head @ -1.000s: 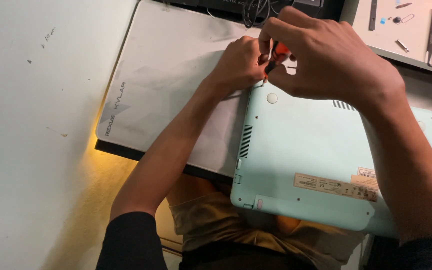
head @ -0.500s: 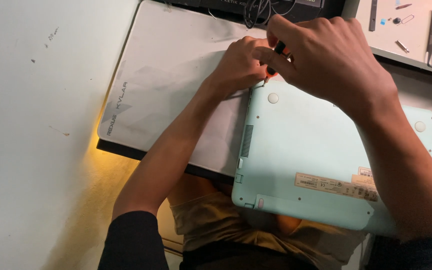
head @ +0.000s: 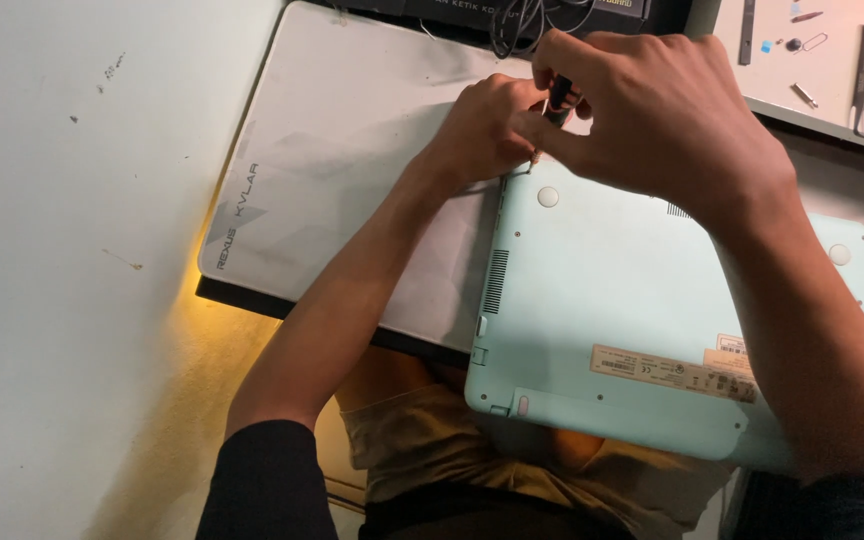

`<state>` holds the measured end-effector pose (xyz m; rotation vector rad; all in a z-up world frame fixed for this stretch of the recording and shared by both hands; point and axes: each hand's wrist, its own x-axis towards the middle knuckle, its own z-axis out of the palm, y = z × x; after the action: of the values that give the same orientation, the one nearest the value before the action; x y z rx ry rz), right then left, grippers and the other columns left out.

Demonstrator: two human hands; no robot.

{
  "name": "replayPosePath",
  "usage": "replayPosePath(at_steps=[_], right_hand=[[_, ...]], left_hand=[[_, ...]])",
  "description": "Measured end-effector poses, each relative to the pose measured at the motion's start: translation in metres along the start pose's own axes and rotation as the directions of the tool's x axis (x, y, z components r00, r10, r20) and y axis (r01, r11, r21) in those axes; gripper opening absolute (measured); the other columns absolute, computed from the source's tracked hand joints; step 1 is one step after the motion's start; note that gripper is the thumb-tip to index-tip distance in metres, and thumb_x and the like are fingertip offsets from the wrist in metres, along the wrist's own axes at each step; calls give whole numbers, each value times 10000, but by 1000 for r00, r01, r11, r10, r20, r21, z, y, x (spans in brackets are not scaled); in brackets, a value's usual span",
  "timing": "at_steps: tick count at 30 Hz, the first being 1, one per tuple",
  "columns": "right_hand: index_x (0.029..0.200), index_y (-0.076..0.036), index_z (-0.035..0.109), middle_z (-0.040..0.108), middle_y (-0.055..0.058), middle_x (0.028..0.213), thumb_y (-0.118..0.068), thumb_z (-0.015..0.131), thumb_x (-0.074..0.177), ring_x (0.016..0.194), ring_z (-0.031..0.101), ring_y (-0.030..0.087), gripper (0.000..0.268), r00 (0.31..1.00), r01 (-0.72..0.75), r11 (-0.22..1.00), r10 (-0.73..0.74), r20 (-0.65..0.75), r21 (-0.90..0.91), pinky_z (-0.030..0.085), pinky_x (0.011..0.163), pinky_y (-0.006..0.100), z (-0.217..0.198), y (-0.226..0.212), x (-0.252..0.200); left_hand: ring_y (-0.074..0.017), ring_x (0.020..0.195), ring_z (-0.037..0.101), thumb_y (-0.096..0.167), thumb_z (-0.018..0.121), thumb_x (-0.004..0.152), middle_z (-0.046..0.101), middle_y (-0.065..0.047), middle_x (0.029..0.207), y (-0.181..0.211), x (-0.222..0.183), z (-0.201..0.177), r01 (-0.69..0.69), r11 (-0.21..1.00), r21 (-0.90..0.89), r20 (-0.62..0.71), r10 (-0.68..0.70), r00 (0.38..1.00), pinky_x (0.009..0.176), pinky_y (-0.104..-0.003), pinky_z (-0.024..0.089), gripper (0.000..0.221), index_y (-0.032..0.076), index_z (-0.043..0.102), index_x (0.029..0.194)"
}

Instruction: Removing screws from the back cover of a laptop using a screwdriver

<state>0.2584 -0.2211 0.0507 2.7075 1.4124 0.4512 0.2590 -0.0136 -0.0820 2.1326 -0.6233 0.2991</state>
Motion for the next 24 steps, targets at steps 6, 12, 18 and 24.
replayPosePath(at_steps=[6, 12, 18, 24], right_hand=[[1412, -93, 817, 827, 68, 1147, -243, 940, 967, 633, 730, 221, 486, 997, 75, 990, -77, 11, 121, 522, 512, 378, -6, 1, 1], [1240, -111, 760, 857, 33, 930, -282, 731, 1368, 444, 691, 241, 215, 995, 48, 998, -52, 85, 49, 469, 412, 402, -13, -6, -1], [1336, -80, 815, 878, 102, 880, -570, 791, 1297, 467, 765, 254, 492, 984, -63, 995, 49, 171, 76, 529, 418, 354, -14, -5, 2], [1377, -142, 880, 864, 42, 1197, -294, 973, 998, 634, 739, 181, 419, 996, 90, 996, -90, -3, 27, 562, 484, 339, -7, 7, -2]], left_hand=[[-204, 623, 513, 180, 753, 866, 675, -42, 703, -7, 1, -4, -48, 985, -166, -54, 40, 998, 593, -390, 476, 163, 63, 655, 808], [-68, 676, 541, 191, 774, 916, 729, 41, 786, -2, 3, -37, 332, 905, -265, 386, -215, 897, 603, -246, 429, 159, 98, 895, 959], [-66, 747, 517, 159, 860, 970, 686, 62, 843, 4, 0, -48, 285, 929, -237, 461, -151, 874, 674, -240, 436, 82, 140, 901, 1038], [-81, 812, 594, 50, 864, 940, 726, 35, 889, -5, -1, -46, 175, 950, -258, 418, -53, 907, 725, -247, 508, 107, 139, 896, 990]])
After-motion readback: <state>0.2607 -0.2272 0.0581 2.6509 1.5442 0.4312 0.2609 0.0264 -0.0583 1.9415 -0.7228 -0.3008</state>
